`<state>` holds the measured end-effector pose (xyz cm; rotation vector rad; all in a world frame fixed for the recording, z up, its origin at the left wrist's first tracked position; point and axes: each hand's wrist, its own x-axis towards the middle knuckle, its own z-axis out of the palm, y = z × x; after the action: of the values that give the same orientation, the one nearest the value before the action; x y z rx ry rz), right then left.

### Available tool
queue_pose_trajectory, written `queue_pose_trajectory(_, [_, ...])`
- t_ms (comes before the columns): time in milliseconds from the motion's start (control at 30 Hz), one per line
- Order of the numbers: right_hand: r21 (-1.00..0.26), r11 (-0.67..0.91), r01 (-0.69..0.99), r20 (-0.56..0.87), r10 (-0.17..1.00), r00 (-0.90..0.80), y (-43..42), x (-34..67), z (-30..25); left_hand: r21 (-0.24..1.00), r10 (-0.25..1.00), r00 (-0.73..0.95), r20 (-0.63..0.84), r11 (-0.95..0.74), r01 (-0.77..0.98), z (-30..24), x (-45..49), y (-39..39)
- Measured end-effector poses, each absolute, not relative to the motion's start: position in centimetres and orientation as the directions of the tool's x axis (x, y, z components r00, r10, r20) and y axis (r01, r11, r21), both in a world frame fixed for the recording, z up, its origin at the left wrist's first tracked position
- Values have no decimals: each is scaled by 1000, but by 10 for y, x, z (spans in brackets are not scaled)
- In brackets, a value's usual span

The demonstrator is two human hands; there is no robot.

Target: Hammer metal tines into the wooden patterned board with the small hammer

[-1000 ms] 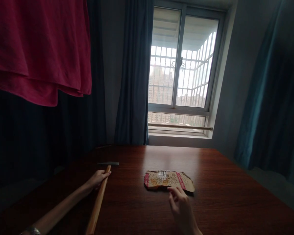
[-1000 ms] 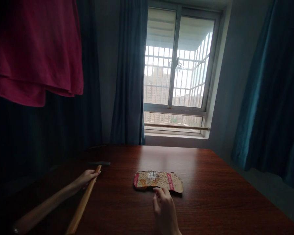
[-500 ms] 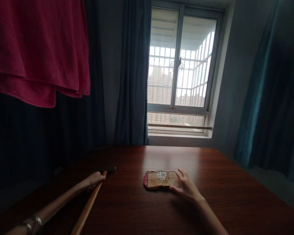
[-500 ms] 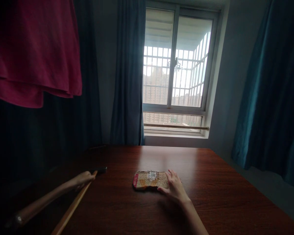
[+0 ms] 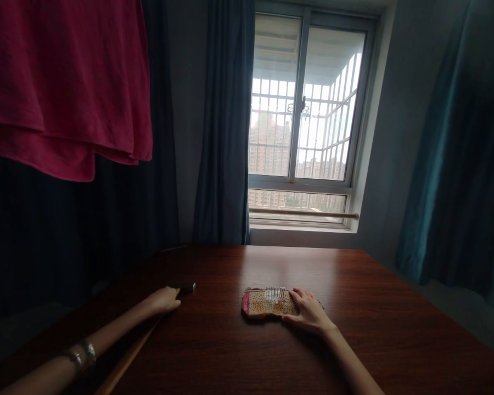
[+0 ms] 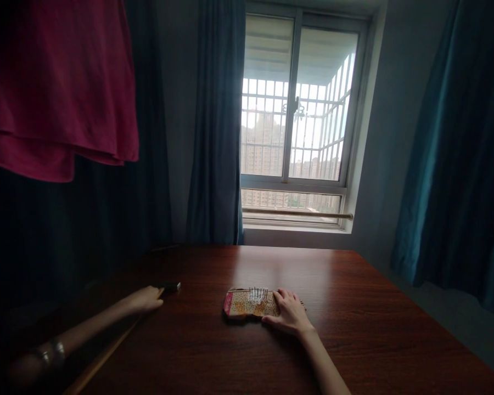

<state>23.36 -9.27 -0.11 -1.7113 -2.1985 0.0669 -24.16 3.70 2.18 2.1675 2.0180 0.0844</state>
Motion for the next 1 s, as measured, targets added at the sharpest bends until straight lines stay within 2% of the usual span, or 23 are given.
queue_pose_trajectory(200, [-237, 274, 932, 291, 935, -201, -94, 231, -1, 55, 993, 113, 16, -114, 992, 40, -197, 35])
queue_pose_trajectory(233, [-237, 270, 933, 293, 936, -196, -94, 230, 0, 55, 986, 159, 41, -161, 985, 43, -179, 30])
queue_pose_trajectory(267, [-237, 265, 935, 294, 937, -191, -94, 230, 0, 39, 951, 284, 121, -291, 956, 45, -159, 24])
queue_pose_trajectory(300, [-237, 263, 935, 297, 936, -188, -94, 229, 0, 17, 865, 463, 191, -475, 880, 46, -137, 17])
queue_pose_trajectory(367, [-234, 266, 935, 311, 932, -188, -95, 228, 0, -18, 623, 749, 225, -766, 642, 44, -94, 1])
queue_pose_trajectory(433, [-228, 273, 935, 327, 926, -190, -95, 227, 0, -86, 440, 865, 242, -878, 471, 38, -57, -12])
queue_pose_trajectory(533, [-220, 271, 937, 330, 925, -190, -95, 228, -2, -224, 311, 912, 266, -900, 373, 24, -23, -21])
queue_pose_trajectory(667, [-216, 261, 941, 320, 929, -184, -93, 229, -3, -345, 257, 911, 323, -864, 366, 10, -7, -19])
queue_pose_trajectory(900, [-238, 226, 945, 308, 940, -147, -94, 224, -3, -435, 300, 885, 355, -785, 441, -2, 6, -25])
queue_pose_trajectory(1000, [-342, 239, 909, 288, 947, -141, -90, 228, -1, -435, 311, 879, 363, -777, 454, -4, 7, -27])
